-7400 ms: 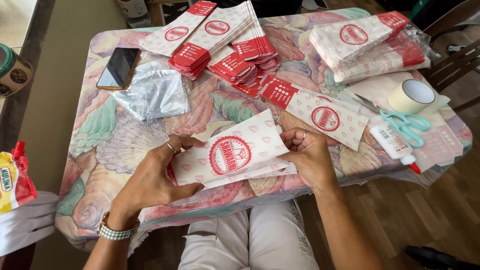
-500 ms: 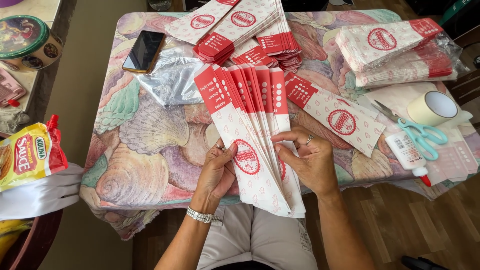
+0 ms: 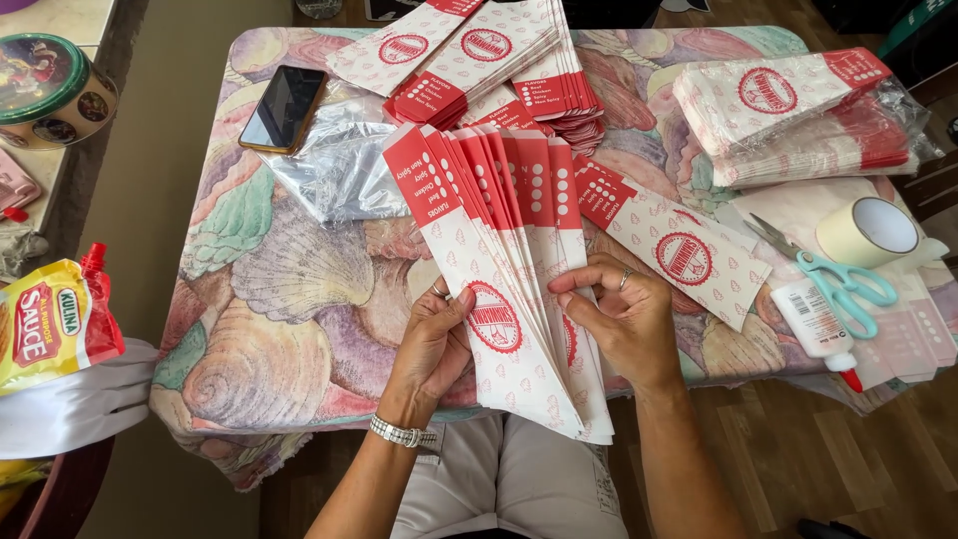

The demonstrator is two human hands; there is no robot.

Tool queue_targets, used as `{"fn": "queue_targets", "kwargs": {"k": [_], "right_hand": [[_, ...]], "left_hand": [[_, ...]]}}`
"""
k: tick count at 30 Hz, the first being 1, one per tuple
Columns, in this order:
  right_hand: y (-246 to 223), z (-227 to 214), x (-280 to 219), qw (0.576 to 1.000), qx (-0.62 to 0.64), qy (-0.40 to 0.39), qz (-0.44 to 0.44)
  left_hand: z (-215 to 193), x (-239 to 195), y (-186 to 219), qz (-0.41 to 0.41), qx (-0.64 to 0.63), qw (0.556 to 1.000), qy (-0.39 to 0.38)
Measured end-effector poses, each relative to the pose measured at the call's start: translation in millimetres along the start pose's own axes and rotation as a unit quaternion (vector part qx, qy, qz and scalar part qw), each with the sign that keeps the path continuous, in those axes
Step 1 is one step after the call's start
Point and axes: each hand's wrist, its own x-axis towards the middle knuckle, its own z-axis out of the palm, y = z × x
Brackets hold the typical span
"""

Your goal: The person is organizing, folding, and stacking paper shawarma bags on a table.

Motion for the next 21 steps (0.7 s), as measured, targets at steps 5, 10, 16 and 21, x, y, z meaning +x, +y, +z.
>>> {"fn": "queue_targets", "kwargs": {"k": [5, 10, 16, 21], "right_hand": [[2.3, 1.3, 0.5, 0.999, 0.038, -0.003, -0.013], [0.3, 0.9, -3.1, 0.999, 0.041, 0.001, -0.01], [30.4, -5.5, -9.5, 0.998, 0.055, 0.009, 0.016], [7.5, -1.1, -3.4, 1.0, -0.018, -0.005, -0.014]], "left_hand": [[2.7, 1.4, 2.2, 0.003, 0.003, 1.0, -0.002], [5.9, -0.3, 4.8, 0.001, 0.011, 1.0, -0.003], [4.2, -1.0, 4.8, 0.003, 0.007, 1.0, -0.005], [3.9, -1.4, 2.1, 0.005, 0.009, 1.0, -0.002]]}}
